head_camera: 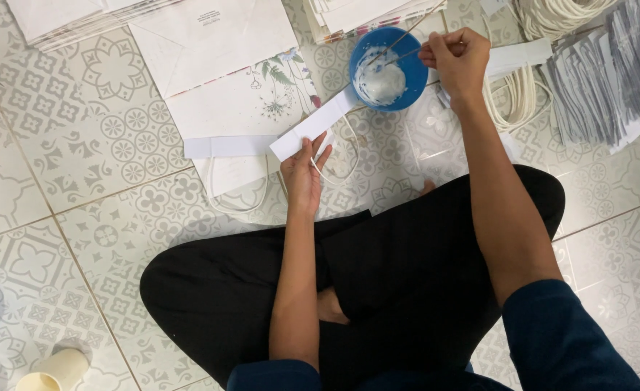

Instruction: The person sits on the floor and assembles paper gift bags by applying glue to paper strips and attaching them to the bag body. They use a wooden stick to spread glue and press the strips into place, repeating the process for multiple bags.

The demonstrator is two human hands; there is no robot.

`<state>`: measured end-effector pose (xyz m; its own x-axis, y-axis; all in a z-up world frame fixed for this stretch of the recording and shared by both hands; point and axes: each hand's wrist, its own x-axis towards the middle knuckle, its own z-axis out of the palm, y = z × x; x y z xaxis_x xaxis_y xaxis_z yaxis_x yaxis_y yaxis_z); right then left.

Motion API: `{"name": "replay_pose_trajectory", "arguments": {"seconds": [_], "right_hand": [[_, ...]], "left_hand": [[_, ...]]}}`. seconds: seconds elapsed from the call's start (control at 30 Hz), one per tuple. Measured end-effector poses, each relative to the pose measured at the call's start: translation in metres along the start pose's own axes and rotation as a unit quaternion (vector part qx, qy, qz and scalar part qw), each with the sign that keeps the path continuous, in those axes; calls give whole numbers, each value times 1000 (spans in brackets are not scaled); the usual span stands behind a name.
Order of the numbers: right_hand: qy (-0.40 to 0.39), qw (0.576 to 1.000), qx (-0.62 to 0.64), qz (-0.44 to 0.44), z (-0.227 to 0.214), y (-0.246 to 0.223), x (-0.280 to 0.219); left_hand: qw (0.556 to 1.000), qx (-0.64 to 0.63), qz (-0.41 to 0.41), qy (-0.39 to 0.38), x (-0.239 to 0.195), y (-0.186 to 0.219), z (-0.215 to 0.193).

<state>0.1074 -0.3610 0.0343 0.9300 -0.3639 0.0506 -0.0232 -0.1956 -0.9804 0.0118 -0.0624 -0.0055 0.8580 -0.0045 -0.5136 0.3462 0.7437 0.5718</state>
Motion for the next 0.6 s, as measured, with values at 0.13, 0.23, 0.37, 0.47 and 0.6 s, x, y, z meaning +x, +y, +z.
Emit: {"name": "replay_pose_trajectory", "arguments": {"seconds": [0.13, 0.23, 0.37, 0.47, 0.6], "right_hand": [[23, 997, -61, -46, -6, 7, 3], [45, 993, -77, -77, -16, 12, 8], [66, 995, -35, -60, -17, 1, 6], [66, 997, -26, -35, -12, -6, 3], [47, 999, -13, 5, -6, -6, 0]], "left_hand": [[1000, -4, 3, -5, 0, 0, -1], [1000, 2, -1, -1, -1, 0, -1], [1000, -8, -1, 4, 1, -2, -3], [1000, -8, -6, 10, 0, 1, 1], [999, -10, -21, 30, -2, 6, 5]]}}
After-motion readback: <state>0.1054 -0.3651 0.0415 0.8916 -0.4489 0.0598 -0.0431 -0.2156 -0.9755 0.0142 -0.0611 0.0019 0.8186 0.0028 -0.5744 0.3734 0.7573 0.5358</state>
